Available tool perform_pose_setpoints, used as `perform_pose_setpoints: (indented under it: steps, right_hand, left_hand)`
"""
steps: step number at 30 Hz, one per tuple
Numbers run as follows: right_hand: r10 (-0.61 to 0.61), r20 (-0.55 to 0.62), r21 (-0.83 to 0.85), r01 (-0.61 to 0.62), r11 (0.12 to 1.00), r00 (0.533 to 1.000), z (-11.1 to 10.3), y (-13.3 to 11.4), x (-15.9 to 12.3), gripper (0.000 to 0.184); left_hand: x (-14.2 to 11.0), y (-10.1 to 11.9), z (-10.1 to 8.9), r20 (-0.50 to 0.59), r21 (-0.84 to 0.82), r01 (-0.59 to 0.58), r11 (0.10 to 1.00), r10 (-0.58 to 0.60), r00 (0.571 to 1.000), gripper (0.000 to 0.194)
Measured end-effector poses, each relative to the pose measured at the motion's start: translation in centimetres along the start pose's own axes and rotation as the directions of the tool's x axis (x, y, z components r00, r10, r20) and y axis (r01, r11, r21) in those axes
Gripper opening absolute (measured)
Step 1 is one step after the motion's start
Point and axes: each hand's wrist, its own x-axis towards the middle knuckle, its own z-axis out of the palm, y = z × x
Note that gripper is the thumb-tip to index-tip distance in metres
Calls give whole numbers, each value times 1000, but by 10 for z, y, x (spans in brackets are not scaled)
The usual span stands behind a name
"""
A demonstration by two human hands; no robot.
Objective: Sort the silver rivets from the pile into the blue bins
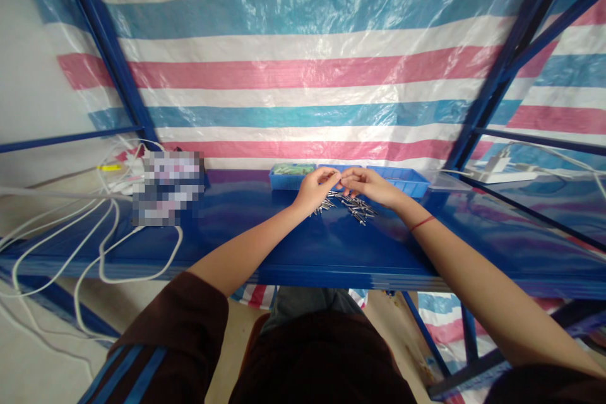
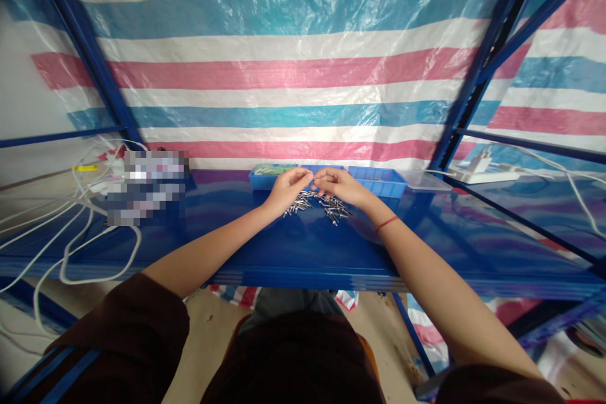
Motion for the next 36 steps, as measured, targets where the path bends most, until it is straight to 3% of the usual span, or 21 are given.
perform_pose_setpoints:
  steps: [8, 14, 17, 19, 21, 24, 26, 29, 31, 36]
  right_hand:
    - [-86, -175, -20, 84, 996, 981, 0, -8, 0, 33]
    - [-142, -183, -43, 137, 990, 973, 3, -12, -1, 30]
    - [-147, -243, -126, 119, 985, 959, 0, -10, 2, 27]
    - [-195, -353, -240, 113, 964, 915, -8, -8, 2, 24]
    - [-287, -476, -414, 75, 907, 831, -22, -4, 0, 19]
    - [-356, -600, -609, -120, 784, 716, -49, 8, -7, 19]
    - [-337, -637, -659, -263, 705, 693, -66, 20, -12, 23]
    - [-220, -620, -711, -421, 563, 753, -83, 39, -16, 31]
    - [-180, -602, -736, -453, 503, 778, -86, 45, -17, 36]
    - [-196, -526, -748, -340, 570, 828, -76, 36, -10, 39]
  left_hand:
    - [1, -2, -1, -34, 70, 31, 997, -29, 999, 21]
    - [1, -8, -1, 48, 128, 118, 985, -125, 991, 24]
    - [-1, -6, -2, 98, 261, 97, 960, -126, 987, 28]
    - [-5, -3, -3, 142, 418, 29, 908, -97, 985, 31]
    - [-9, 1, -3, 237, 581, -85, 809, -68, 969, 35]
    - [-15, 7, -4, 413, 700, -252, 669, -91, 906, 41]
    - [-18, 10, -4, 502, 699, -317, 641, -125, 855, 46]
    - [-20, 9, -3, 607, 660, -377, 650, -166, 777, 44]
    - [-19, 7, -2, 641, 640, -405, 653, -164, 750, 39]
    - [-15, 7, 0, 664, 600, -472, 646, -74, 744, 28]
